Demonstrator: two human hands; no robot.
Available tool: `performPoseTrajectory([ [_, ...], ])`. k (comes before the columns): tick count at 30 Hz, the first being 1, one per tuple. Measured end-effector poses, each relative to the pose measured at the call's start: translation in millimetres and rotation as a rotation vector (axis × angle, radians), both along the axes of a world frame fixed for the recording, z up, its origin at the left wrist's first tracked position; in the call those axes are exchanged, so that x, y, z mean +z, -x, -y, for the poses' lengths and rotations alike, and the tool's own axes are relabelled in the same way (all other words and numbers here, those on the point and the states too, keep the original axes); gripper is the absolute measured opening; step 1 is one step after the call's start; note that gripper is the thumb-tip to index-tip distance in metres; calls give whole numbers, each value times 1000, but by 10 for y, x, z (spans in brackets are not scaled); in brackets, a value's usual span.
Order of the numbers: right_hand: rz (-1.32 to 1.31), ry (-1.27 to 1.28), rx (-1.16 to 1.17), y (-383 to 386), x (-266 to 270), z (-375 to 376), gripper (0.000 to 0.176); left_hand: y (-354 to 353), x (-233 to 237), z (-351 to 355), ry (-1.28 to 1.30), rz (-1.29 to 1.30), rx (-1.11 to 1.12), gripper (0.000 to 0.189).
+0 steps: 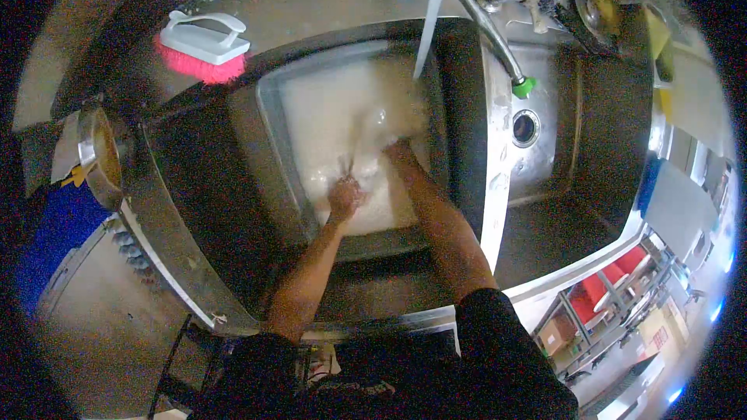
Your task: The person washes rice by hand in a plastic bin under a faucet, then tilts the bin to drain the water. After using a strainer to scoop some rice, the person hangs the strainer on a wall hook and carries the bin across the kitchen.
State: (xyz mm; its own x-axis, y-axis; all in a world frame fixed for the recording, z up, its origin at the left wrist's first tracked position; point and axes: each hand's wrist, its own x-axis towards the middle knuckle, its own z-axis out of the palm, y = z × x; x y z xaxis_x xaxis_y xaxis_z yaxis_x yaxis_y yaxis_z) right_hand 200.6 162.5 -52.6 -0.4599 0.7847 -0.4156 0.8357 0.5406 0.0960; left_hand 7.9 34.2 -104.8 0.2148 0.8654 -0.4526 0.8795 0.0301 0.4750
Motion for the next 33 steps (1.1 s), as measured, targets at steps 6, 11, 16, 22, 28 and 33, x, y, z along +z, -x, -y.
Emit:
performPoseTrajectory([
  [6,118,-70,-22,294,258,215,42,349,-299,-1032,-136,-100,-47,46],
  [11,-238,406,-199,-136,-87,-110,50,401,-38,-1663,-114,-54,-161,53],
  [16,-145,479,-371,-32,-320,-533,60,95,227,-1719,-373,7,-154,60],
  [22,-290,386,-698,18,586,305,75,40,1055,-783,35,-182,-52,68],
  [28,-345,342,-631,42,363,1353,71,-57,1102,324,-184,-216,-92,64],
  [33,-385,428,-468,-215,-158,877,71,240,174,152,9,-299,-218,60],
])
